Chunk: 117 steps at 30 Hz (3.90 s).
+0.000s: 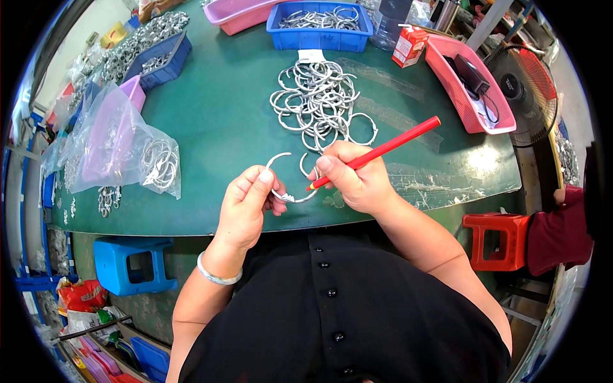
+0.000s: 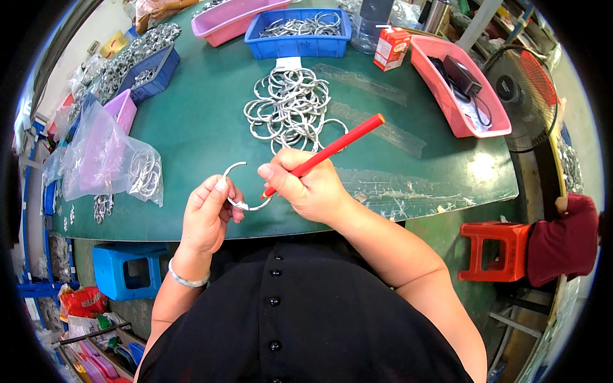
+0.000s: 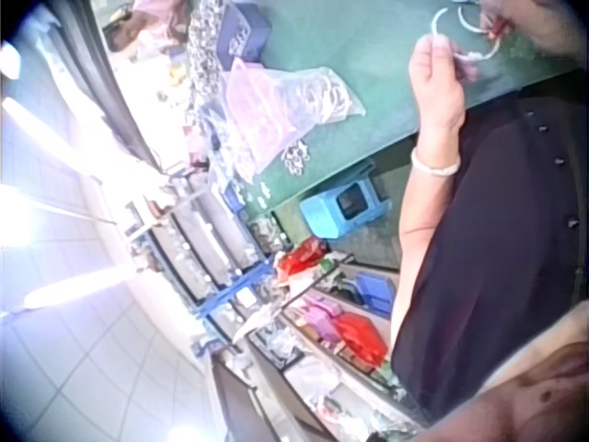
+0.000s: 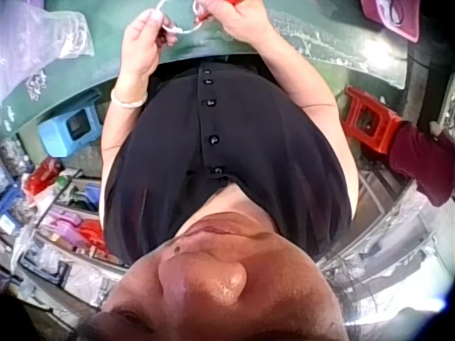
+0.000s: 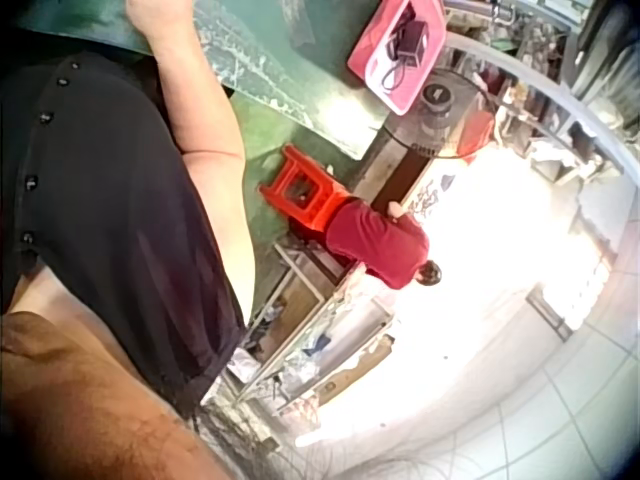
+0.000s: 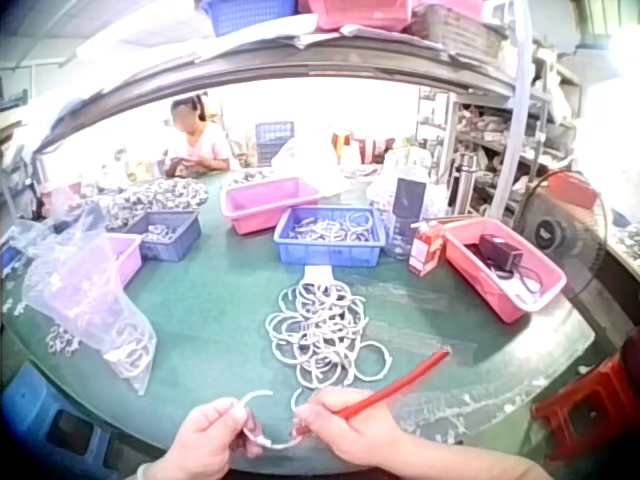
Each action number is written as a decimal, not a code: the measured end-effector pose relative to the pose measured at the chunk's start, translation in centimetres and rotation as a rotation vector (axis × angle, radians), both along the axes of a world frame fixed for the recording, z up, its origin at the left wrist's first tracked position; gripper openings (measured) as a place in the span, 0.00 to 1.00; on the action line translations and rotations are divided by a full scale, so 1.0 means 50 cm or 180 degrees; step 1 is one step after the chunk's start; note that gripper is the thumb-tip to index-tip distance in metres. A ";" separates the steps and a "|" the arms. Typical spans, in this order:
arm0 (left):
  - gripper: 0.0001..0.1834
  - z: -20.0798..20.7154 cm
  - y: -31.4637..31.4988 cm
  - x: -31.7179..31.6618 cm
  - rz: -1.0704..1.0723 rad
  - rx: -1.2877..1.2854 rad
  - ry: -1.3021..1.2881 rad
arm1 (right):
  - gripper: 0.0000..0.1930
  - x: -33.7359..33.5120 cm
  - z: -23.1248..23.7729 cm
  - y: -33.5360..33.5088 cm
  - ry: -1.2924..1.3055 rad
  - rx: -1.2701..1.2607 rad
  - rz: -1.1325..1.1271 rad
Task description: The person cleans metal rings by hand and with a tool, picking them from a pile and placing them into a plastic bag after processing.
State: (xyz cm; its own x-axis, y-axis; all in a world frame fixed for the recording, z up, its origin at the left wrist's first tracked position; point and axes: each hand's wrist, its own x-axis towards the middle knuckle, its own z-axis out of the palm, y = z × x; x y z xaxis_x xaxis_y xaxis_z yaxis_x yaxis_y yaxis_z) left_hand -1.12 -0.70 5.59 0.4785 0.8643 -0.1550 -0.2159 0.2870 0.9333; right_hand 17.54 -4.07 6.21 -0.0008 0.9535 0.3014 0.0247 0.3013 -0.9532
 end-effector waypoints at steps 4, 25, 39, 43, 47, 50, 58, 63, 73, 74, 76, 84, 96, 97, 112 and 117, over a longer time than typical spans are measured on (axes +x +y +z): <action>0.12 -0.001 0.009 0.001 0.0135 -0.0080 -0.0013 | 0.15 0.016 -0.008 0.008 0.0135 0.0125 -0.0010; 0.13 -0.004 0.012 -0.011 0.0129 -0.0346 -0.0280 | 0.10 0.003 0.011 -0.009 -0.0222 0.0554 0.0295; 0.13 0.005 0.004 -0.006 0.0177 -0.0006 -0.0042 | 0.11 0.002 -0.004 0.000 -0.0290 0.0714 0.0037; 0.13 0.009 0.008 -0.011 0.0205 -0.0015 -0.0036 | 0.13 0.011 -0.002 0.000 -0.0016 0.0634 -0.0083; 0.13 0.013 0.005 -0.005 0.0256 0.0030 0.0060 | 0.12 0.012 -0.002 -0.002 0.0177 0.0604 -0.0089; 0.13 0.012 0.005 -0.006 0.0268 0.0012 0.0058 | 0.12 0.010 -0.003 -0.004 0.0289 0.0579 -0.0073; 0.13 0.009 0.006 -0.012 0.0397 -0.0040 -0.0182 | 0.12 0.020 -0.003 -0.008 0.0289 0.0550 -0.0100; 0.11 0.016 0.005 -0.012 0.0650 0.0607 -0.0140 | 0.19 0.022 -0.007 -0.010 0.0253 0.0619 -0.0190; 0.12 0.038 0.023 -0.027 0.0716 0.0800 -0.0145 | 0.15 0.026 -0.014 -0.010 0.0234 0.0677 -0.0059; 0.12 0.038 0.023 -0.028 0.0705 0.0795 -0.0164 | 0.15 0.027 -0.014 -0.011 0.0219 0.0658 -0.0060; 0.12 0.038 0.024 -0.028 0.0706 0.0793 -0.0176 | 0.15 0.027 -0.013 -0.013 0.0196 0.0643 -0.0071; 0.11 0.044 0.021 -0.038 0.0812 0.0807 -0.0170 | 0.12 0.023 -0.019 -0.013 0.0183 0.0639 -0.0048; 0.09 0.222 0.104 -0.237 0.2301 0.3451 0.1334 | 0.13 0.032 -0.020 -0.020 0.0189 0.0504 -0.0161; 0.10 0.238 0.110 -0.260 0.2544 0.3439 0.1376 | 0.13 0.031 -0.023 -0.019 0.0192 0.0481 -0.0149; 0.11 0.255 0.198 -0.409 0.2426 0.2115 0.0886 | 0.12 0.036 -0.034 -0.013 0.0219 0.0390 -0.0270; 0.10 0.258 0.228 -0.418 0.2549 0.2613 0.1614 | 0.10 0.041 -0.020 -0.020 0.0118 0.0355 -0.0416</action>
